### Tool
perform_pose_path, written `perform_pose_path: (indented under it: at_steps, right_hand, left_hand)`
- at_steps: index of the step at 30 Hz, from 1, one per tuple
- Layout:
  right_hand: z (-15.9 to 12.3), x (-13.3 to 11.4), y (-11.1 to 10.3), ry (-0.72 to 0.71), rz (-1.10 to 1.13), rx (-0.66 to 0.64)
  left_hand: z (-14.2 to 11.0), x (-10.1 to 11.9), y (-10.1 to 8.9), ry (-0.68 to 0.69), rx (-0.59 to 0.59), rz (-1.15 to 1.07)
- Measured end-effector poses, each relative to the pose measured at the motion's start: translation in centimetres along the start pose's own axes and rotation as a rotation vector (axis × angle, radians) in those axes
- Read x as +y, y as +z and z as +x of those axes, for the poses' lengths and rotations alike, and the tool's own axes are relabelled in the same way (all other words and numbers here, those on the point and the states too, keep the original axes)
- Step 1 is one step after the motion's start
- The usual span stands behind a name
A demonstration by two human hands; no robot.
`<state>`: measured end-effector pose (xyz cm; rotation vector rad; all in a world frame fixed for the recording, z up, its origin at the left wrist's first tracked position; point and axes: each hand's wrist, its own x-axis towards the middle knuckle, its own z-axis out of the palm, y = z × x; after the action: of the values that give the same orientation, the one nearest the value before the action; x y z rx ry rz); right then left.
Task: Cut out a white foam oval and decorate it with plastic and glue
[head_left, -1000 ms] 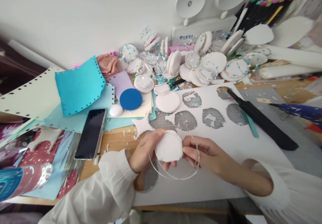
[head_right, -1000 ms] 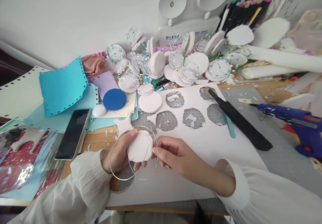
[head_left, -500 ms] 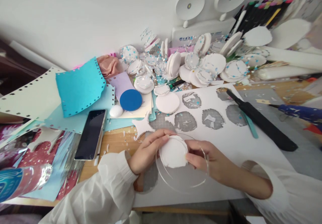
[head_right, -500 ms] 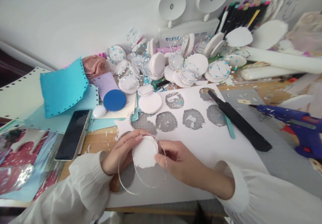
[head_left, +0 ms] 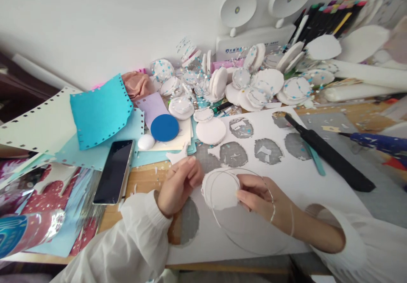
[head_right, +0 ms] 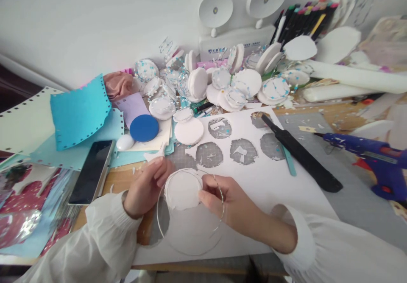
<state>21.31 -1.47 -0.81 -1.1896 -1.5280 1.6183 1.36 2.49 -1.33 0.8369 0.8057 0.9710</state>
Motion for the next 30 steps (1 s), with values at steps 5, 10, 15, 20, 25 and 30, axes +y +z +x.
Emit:
perform_pose_path:
  at_steps: [5, 10, 15, 20, 25, 30]
  right_hand:
    - [-0.04, 0.35, 0.13, 0.011, 0.046, -0.012]
    - [-0.14, 0.0, 0.02, 0.007, 0.117, -0.092]
    - [-0.13, -0.42, -0.18, -0.016, 0.165, -0.132]
    - [-0.07, -0.15, -0.09, -0.041, 0.156, -0.121]
    - [-0.05, 0.01, 0.0, -0.044, 0.171, -0.122]
    - [-0.01, 0.12, -0.2, -0.047, 0.186, -0.141]
  left_hand:
    - [-0.97, 0.13, 0.27, 0.055, -0.143, 0.31]
    - [-1.1, 0.52, 0.42, -0.039, -0.155, 0.441]
    - [-0.95, 0.33, -0.04, -0.063, -0.181, 0.374]
    - [-0.91, 0.5, 0.03, -0.05, -0.184, 0.438]
    - [-0.83, 0.77, 0.19, -0.038, -0.199, 0.478]
    - [-0.8, 0.87, 0.36, -0.053, -0.236, 0.424]
